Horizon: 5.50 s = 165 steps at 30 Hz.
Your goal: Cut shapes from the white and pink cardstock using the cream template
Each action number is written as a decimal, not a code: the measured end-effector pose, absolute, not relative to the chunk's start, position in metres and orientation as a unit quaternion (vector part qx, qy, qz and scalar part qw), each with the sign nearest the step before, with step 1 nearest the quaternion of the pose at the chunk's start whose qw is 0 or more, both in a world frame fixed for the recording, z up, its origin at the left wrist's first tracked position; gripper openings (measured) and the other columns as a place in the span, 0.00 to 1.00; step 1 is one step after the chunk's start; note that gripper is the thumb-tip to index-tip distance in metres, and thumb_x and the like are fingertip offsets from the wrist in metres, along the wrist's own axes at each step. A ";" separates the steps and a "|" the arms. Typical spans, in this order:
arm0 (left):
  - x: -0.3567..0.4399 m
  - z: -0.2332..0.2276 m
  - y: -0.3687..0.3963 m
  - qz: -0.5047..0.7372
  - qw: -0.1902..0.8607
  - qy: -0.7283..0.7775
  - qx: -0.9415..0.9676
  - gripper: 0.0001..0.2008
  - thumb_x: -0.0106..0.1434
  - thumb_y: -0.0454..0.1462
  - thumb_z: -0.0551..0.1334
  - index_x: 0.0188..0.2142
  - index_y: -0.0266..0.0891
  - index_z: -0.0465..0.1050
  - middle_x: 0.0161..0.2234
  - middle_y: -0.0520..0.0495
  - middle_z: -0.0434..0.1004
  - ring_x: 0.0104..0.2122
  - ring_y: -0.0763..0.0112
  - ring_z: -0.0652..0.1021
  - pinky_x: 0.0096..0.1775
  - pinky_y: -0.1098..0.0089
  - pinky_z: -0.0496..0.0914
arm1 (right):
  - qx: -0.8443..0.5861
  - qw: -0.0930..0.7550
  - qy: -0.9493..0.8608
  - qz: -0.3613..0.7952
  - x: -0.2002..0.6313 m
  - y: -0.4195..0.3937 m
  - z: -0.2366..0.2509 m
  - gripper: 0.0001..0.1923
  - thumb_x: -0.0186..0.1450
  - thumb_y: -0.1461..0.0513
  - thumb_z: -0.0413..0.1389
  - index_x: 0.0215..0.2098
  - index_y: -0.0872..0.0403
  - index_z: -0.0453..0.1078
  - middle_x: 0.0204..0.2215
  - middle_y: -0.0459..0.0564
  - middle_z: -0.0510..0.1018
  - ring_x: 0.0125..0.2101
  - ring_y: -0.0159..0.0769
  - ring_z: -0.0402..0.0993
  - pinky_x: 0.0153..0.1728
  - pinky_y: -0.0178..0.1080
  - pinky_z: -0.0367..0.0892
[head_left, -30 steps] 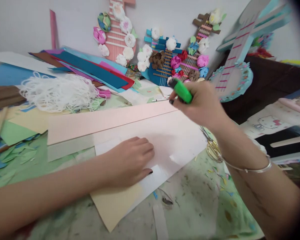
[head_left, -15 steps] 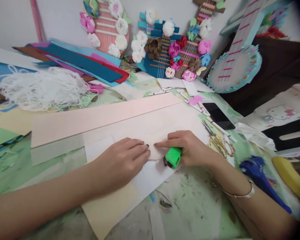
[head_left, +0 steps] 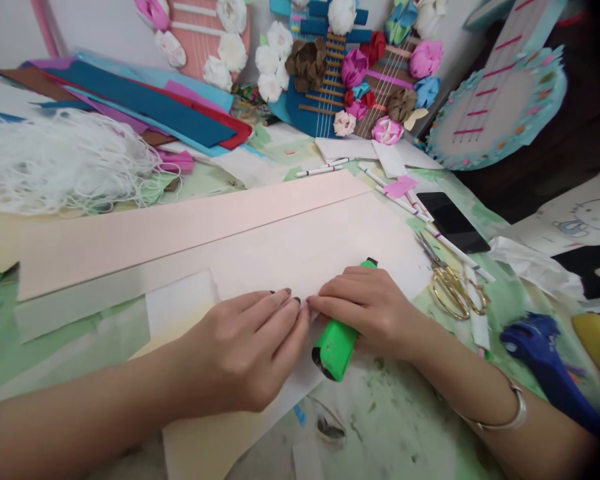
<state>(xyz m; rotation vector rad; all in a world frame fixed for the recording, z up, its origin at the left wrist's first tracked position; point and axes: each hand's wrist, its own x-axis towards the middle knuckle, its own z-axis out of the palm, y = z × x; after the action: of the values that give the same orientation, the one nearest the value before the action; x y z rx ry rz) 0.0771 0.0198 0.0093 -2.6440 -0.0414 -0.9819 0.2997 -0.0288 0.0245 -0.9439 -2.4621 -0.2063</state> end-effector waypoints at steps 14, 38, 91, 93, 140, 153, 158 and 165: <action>0.075 0.006 0.020 -0.329 0.047 -0.021 -0.943 0.19 0.68 0.28 0.44 0.39 0.32 0.75 0.34 0.39 0.80 0.40 0.61 0.80 0.43 0.63 0.76 | -0.326 0.219 -0.918 -0.064 0.299 -0.029 0.028 0.17 0.72 0.67 0.45 0.28 0.57 0.70 0.23 0.49 0.75 0.23 0.31 0.66 0.26 0.37 0.60; 0.072 0.013 0.024 -0.300 0.030 -0.004 -0.953 0.17 0.68 0.27 0.46 0.43 0.29 0.73 0.37 0.39 0.81 0.42 0.59 0.80 0.45 0.62 0.75 | -0.314 0.207 -0.926 -0.037 0.298 -0.028 0.029 0.18 0.72 0.68 0.45 0.25 0.56 0.68 0.25 0.50 0.74 0.24 0.32 0.62 0.28 0.38 0.56; 0.068 0.012 0.033 -0.328 0.081 -0.079 -0.938 0.09 0.62 0.28 0.61 0.41 0.25 0.77 0.39 0.36 0.82 0.40 0.55 0.83 0.41 0.58 0.81 | -0.416 0.153 -0.894 -0.061 0.307 -0.032 0.031 0.21 0.62 0.62 0.53 0.52 0.61 0.71 0.51 0.55 0.79 0.34 0.37 0.79 0.26 0.40 0.64; 0.068 0.012 0.035 -0.317 0.070 -0.081 -0.942 0.11 0.63 0.29 0.60 0.42 0.25 0.78 0.41 0.35 0.82 0.41 0.52 0.82 0.40 0.56 0.81 | -0.428 0.137 -0.893 -0.031 0.308 -0.032 0.030 0.24 0.61 0.60 0.53 0.54 0.60 0.71 0.55 0.54 0.76 0.39 0.38 0.80 0.28 0.41 0.66; 0.045 0.021 0.056 -0.211 -0.018 -0.012 -0.977 0.36 0.67 0.56 0.54 0.54 0.21 0.67 0.53 0.28 0.74 0.55 0.48 0.74 0.58 0.50 0.65 | -0.448 0.184 -0.873 0.064 0.318 -0.031 0.043 0.25 0.62 0.62 0.53 0.57 0.56 0.69 0.56 0.52 0.74 0.45 0.38 0.80 0.33 0.38 0.70; 0.044 0.018 0.063 -0.143 -0.063 -0.024 -0.987 0.36 0.67 0.54 0.57 0.60 0.24 0.62 0.60 0.29 0.65 0.62 0.50 0.66 0.62 0.54 0.60 | -0.485 0.057 -0.868 0.090 0.312 -0.020 0.041 0.31 0.59 0.62 0.55 0.61 0.50 0.66 0.60 0.48 0.68 0.48 0.41 0.78 0.38 0.40 0.71; 0.041 0.019 0.067 -0.143 -0.093 -0.026 -0.985 0.34 0.66 0.52 0.59 0.61 0.27 0.62 0.60 0.31 0.66 0.61 0.51 0.66 0.62 0.55 0.60 | -0.488 0.064 -0.865 0.103 0.315 -0.019 0.042 0.31 0.58 0.62 0.56 0.60 0.48 0.67 0.60 0.45 0.69 0.45 0.41 0.80 0.38 0.40 0.71; 0.042 0.018 0.070 -0.140 -0.087 -0.020 -0.986 0.33 0.67 0.52 0.57 0.60 0.26 0.64 0.59 0.30 0.68 0.61 0.51 0.68 0.61 0.54 0.62 | -0.488 0.077 -0.864 0.102 0.315 -0.017 0.042 0.28 0.57 0.63 0.56 0.58 0.48 0.70 0.57 0.45 0.72 0.42 0.39 0.81 0.36 0.39 0.70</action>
<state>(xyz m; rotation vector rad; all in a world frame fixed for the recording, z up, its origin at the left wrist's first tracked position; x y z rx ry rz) 0.0421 0.0695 0.0184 -3.2813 -0.0672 -0.4667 0.3149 -0.0166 0.0420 -1.4612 -2.5886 0.3072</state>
